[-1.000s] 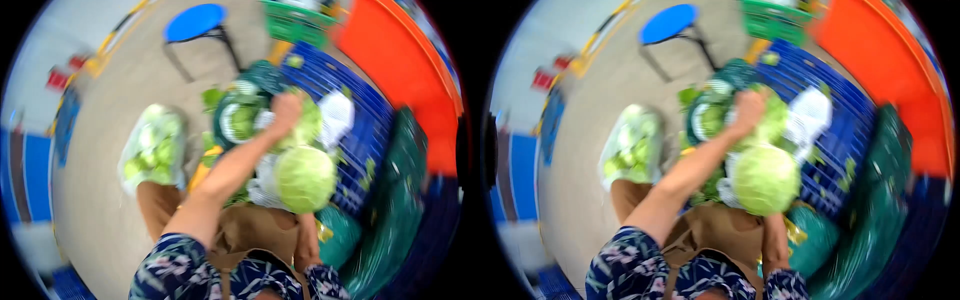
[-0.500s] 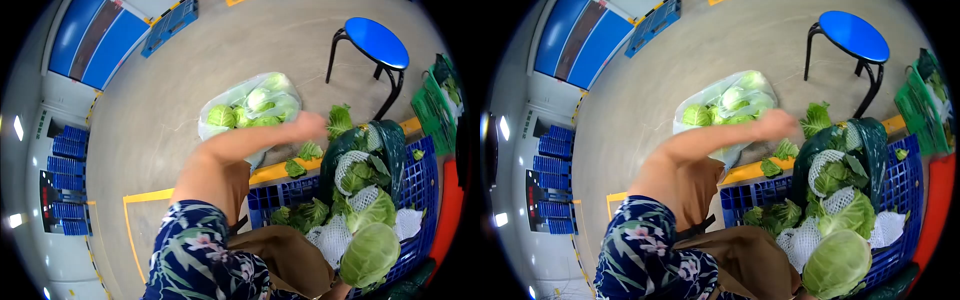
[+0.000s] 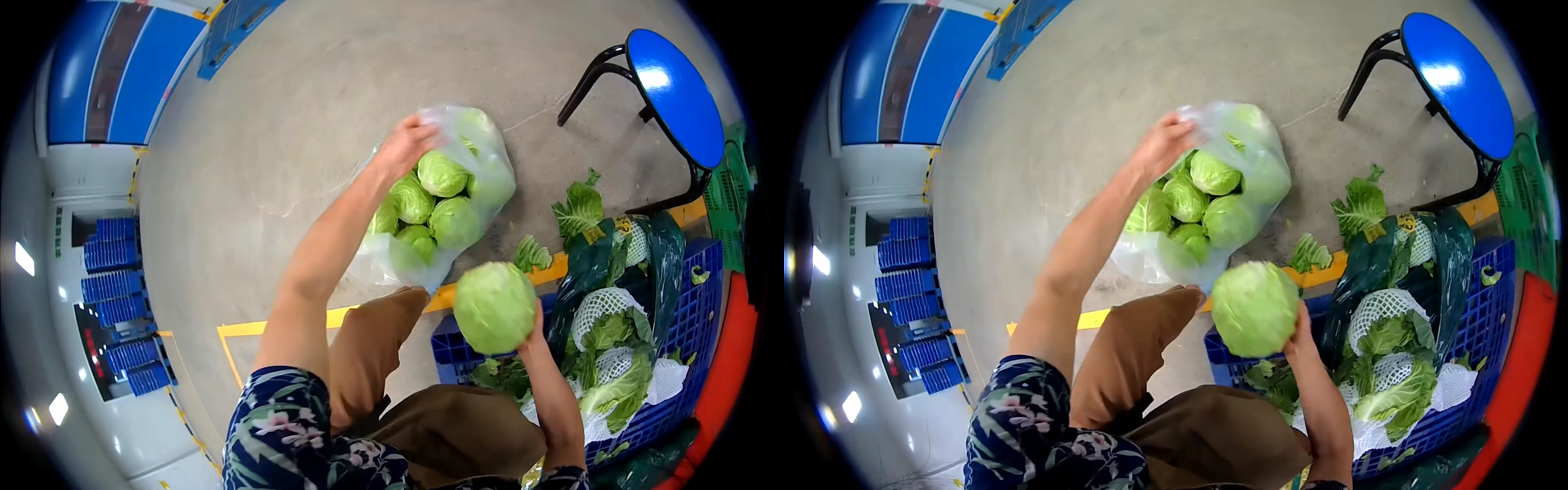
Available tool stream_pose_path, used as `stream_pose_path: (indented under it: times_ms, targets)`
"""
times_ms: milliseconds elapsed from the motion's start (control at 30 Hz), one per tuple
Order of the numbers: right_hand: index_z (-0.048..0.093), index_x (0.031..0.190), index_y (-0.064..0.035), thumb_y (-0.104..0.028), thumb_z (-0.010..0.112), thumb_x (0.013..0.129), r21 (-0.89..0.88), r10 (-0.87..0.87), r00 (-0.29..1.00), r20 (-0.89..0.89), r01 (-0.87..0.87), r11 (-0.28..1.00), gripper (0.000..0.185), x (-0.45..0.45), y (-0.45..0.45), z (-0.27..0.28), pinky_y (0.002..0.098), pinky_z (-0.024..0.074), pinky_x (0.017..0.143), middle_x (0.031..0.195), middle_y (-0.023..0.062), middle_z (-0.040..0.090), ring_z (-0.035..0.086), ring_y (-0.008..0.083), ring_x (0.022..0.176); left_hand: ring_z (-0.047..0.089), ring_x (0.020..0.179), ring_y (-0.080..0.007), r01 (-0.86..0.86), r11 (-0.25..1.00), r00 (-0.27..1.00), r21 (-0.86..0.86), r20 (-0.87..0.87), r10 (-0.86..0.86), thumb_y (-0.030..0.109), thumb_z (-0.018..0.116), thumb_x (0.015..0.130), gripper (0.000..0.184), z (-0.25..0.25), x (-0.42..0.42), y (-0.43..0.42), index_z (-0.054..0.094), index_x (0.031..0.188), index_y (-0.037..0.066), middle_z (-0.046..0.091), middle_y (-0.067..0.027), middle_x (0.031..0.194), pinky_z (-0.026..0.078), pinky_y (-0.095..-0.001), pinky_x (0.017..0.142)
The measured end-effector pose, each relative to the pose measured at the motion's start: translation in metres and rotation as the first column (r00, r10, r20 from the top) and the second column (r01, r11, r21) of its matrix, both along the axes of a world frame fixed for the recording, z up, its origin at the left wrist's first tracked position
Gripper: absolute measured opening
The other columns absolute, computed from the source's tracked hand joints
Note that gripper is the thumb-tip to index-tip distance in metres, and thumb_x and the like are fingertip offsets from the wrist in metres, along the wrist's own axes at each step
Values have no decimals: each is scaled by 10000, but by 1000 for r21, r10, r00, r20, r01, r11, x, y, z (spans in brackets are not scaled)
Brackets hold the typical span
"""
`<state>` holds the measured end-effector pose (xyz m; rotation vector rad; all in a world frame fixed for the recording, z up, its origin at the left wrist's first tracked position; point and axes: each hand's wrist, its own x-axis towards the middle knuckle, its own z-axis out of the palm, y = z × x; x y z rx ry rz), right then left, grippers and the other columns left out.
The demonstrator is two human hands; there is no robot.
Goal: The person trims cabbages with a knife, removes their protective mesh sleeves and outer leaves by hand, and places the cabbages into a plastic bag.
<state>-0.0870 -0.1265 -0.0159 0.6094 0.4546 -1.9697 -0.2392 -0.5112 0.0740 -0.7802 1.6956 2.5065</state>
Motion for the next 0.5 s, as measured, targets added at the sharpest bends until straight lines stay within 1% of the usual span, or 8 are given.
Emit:
stream_pose_path:
  times_ms: [33,67,133,167,200,267,367,500]
  targets:
    - [416,1383,-74,-547,461,914,71,32,991,132,-41,997,668,-6,-25,10,487,450,989,1370,140,482,519,300,1208,561,926,-186,179,974,984,-137,13,-179,69,574,893,135,20,-9,9,565,1023,33,555,-97,1113,468,-333,829]
    - [410,1387,-73,-564,463,915,59,57,985,162,-67,996,683,-6,-45,5,484,427,1013,1384,137,470,500,289,1229,530,809,-148,349,899,936,-265,41,-351,66,594,881,49,33,-19,23,570,922,54,560,-48,954,451,-282,750]
    - [412,1382,-87,-528,462,937,-74,1,978,208,15,997,628,-13,-93,18,472,420,1023,1378,126,477,494,284,1237,478,682,-97,519,781,843,-349,56,-535,70,629,860,103,42,-23,38,562,782,75,539,16,756,423,-234,654]
    - [406,1380,-75,-499,455,952,-77,-24,987,159,36,996,604,-15,-115,19,462,423,1023,1373,119,481,487,267,1243,458,673,-84,547,776,822,-314,24,-569,77,645,852,145,44,-22,43,549,743,75,513,32,716,413,-237,637]
    - [361,1413,-130,-464,463,960,-145,-79,981,179,105,984,571,-21,-136,23,496,412,1027,1415,110,423,466,308,1256,443,664,-75,553,777,817,-302,14,-576,87,653,849,171,47,-20,49,538,724,72,496,40,693,404,-242,622]
    - [321,1439,-260,-433,460,965,-100,-235,964,125,248,964,523,-23,-167,39,558,363,1042,1459,101,362,412,383,1286,420,648,-63,542,786,826,-297,19,-563,110,662,848,209,51,-13,59,519,703,65,472,50,664,388,-252,594]
    - [291,1446,-319,-400,475,963,-33,-432,891,141,441,897,523,-24,-186,62,568,365,1036,1448,106,358,406,418,1278,403,627,-55,484,809,865,-332,43,-500,148,655,861,232,37,-1,69,503,712,55,466,46,657,364,-252,565]
    - [262,1452,-272,-379,485,962,5,-427,899,94,429,903,548,5,-149,77,562,409,1004,1375,107,414,473,383,1211,511,710,-55,453,862,891,-226,142,-431,102,645,875,160,38,17,80,538,766,54,561,11,809,461,-234,670]
